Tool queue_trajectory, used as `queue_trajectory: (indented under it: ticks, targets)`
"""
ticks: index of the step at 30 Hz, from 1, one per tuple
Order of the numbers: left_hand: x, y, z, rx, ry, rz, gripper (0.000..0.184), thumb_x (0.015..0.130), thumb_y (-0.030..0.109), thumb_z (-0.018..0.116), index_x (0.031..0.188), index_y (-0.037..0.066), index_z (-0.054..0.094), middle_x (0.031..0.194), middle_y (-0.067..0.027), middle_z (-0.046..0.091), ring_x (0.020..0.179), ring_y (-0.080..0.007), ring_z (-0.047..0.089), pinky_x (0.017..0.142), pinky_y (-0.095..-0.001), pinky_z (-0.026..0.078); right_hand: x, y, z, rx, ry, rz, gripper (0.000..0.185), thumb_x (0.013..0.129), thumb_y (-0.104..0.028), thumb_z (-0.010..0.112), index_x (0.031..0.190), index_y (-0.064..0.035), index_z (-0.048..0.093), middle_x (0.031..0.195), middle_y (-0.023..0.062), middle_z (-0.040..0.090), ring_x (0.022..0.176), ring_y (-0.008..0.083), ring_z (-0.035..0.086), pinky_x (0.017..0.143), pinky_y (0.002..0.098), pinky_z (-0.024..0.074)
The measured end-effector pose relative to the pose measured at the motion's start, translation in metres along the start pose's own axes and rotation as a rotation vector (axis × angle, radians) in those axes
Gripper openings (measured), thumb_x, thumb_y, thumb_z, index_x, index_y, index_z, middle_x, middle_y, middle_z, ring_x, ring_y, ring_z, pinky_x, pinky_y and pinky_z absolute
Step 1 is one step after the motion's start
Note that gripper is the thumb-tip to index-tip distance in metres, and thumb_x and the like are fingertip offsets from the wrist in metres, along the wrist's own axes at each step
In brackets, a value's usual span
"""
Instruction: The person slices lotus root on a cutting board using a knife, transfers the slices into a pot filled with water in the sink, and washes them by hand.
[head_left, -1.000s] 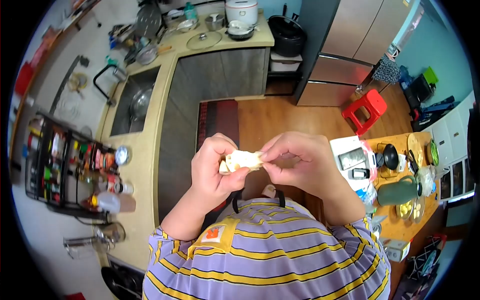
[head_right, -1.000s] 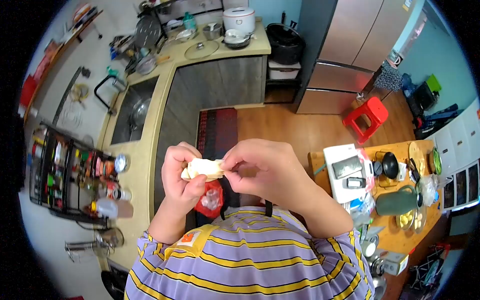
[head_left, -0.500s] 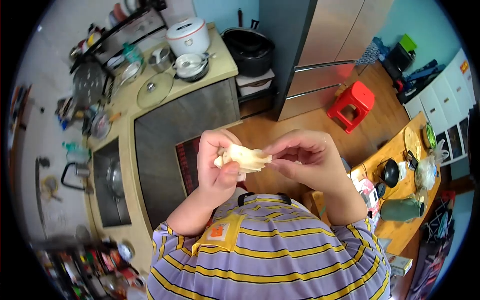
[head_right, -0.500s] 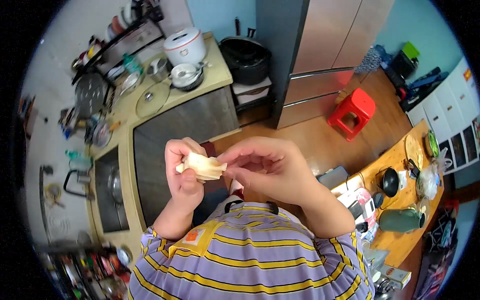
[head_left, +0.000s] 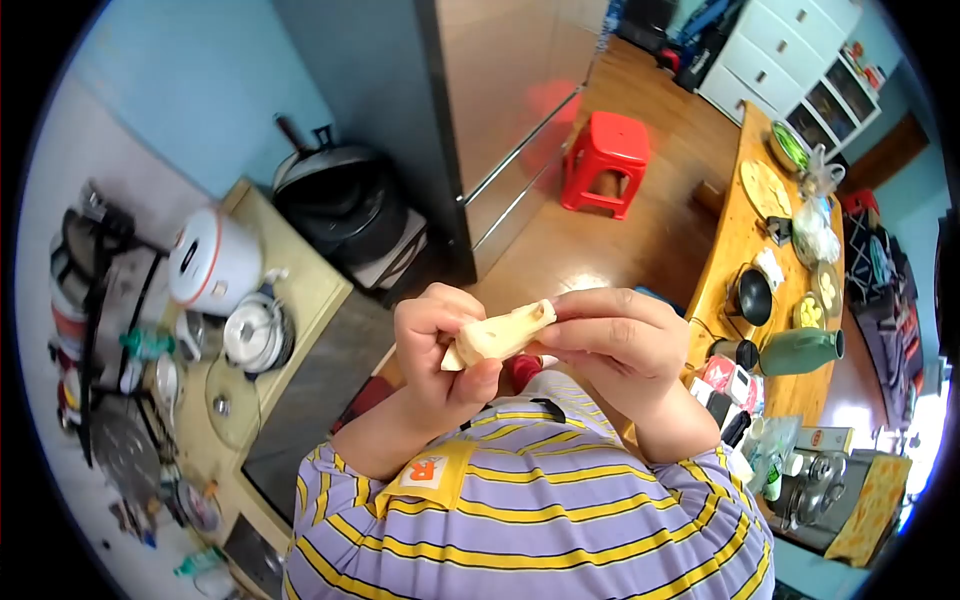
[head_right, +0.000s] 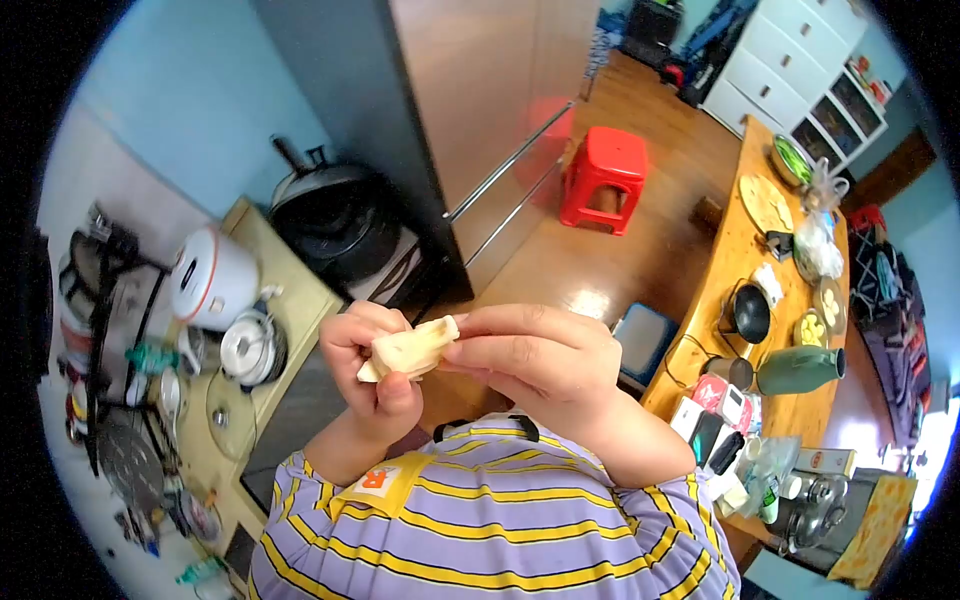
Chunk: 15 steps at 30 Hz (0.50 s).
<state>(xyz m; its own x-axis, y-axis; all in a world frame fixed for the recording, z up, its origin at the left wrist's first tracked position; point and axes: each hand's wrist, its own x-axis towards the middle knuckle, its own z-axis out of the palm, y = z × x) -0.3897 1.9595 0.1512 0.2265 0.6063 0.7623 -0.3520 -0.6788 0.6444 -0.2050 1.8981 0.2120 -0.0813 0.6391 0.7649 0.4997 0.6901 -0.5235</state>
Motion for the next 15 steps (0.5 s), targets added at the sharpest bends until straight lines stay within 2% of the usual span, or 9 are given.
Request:
queue_trajectory:
  ticks: [4, 7, 9, 15]
  targets:
    - [0.053, -0.067, 0.044, -0.088, -0.053, 0.054, 0.049, 0.093, 0.034, 0.074, 0.112, 0.004, 0.04, 0.095, -0.0134, 0.054, 0.077, -0.0154, 0.051, 0.065, -0.0256, 0.043, 0.016, 0.069, -0.043, -0.112, 0.106, -0.063, 0.023, 0.072, -0.01, 0.084, 0.094, -0.0098, 0.079, 0.091, 0.0069, 0.074, 0.072, 0.0193, 0.071, 0.06, 0.0276, 0.0572]
    - [0.106, -0.112, 0.081, -0.027, -0.163, 0.091, 0.049, 0.092, 0.034, 0.074, 0.111, 0.004, 0.04, 0.094, -0.0134, 0.054, 0.077, -0.0157, 0.051, 0.065, -0.0254, 0.042, 0.041, 0.107, -0.095, -0.245, 0.057, -0.013, 0.022, 0.071, -0.007, 0.086, 0.091, -0.0068, 0.077, 0.088, 0.0082, 0.073, 0.079, 0.0221, 0.072, 0.071, 0.0319, 0.0611]
    - [0.133, -0.146, 0.109, -0.12, -0.189, 0.075, 0.048, 0.093, 0.034, 0.073, 0.111, 0.004, 0.04, 0.093, -0.0133, 0.054, 0.077, -0.016, 0.051, 0.065, -0.0258, 0.042, 0.056, 0.139, -0.127, -0.291, 0.079, -0.037, 0.023, 0.069, -0.01, 0.089, 0.087, -0.0061, 0.076, 0.086, 0.0079, 0.073, 0.077, 0.0214, 0.072, 0.073, 0.032, 0.0623]
    - [0.185, -0.225, 0.196, -0.441, -0.195, -0.165, 0.046, 0.095, 0.037, 0.069, 0.11, 0.005, 0.039, 0.092, -0.0122, 0.054, 0.077, -0.0143, 0.05, 0.067, -0.0267, 0.042, 0.068, 0.215, -0.193, -0.33, 0.218, 0.052, 0.024, 0.068, -0.013, 0.091, 0.083, -0.0055, 0.074, 0.083, 0.0074, 0.073, 0.074, 0.0199, 0.072, 0.073, 0.0315, 0.0631]
